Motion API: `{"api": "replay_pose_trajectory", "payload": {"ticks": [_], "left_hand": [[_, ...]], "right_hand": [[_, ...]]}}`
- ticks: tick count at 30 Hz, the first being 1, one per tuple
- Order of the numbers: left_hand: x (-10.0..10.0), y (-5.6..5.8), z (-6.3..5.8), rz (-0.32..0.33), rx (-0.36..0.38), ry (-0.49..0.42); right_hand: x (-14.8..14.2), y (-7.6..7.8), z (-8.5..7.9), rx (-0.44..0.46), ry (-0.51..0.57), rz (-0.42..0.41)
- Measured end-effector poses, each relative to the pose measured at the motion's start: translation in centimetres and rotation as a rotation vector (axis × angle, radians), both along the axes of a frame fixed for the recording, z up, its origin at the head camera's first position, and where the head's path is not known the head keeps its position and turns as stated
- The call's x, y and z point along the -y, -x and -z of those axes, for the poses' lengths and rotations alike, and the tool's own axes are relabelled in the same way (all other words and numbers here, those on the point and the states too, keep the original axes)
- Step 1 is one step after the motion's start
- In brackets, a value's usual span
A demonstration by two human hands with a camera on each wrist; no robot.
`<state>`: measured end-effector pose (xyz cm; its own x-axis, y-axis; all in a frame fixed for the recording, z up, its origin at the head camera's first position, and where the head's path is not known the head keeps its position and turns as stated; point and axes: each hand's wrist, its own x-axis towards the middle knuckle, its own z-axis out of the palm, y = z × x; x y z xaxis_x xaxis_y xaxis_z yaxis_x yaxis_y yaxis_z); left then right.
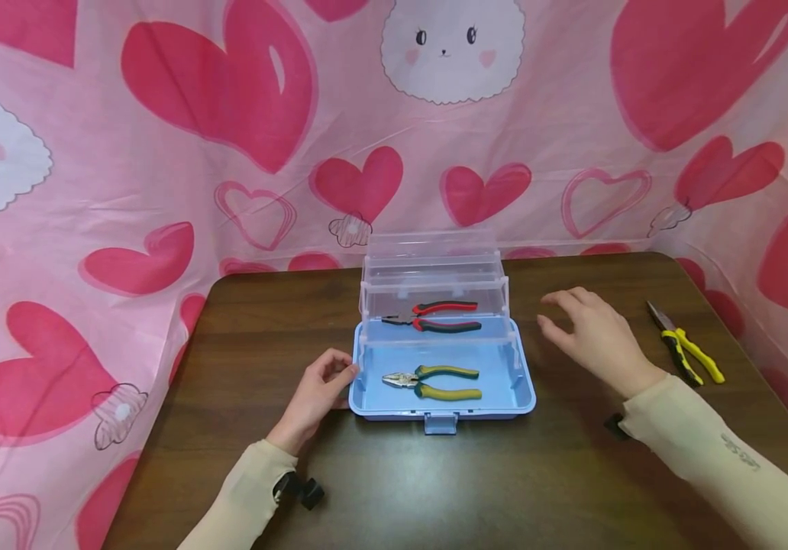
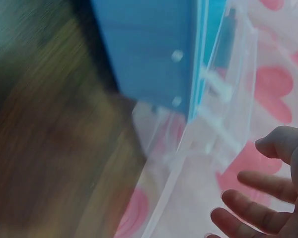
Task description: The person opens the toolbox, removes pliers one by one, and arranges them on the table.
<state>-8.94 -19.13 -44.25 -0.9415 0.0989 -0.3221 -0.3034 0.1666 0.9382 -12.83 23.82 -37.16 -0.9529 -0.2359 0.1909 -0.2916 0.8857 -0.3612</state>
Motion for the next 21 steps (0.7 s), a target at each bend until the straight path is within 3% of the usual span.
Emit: {"api": "replay_pose_trajectory", "payload": {"ticks": [10,21], "left_hand": [[-0.1,-0.2,0.3,-0.017,-0.022,0.013],[-0.3,0.0,0.3,-0.020,-0.019,0.009]], "right_hand": [[4.2,0.6,0.4,-0.137,0.006,-0.193],[8.4,2.2,0.6,-0.010,0.033,-0.270]]}}
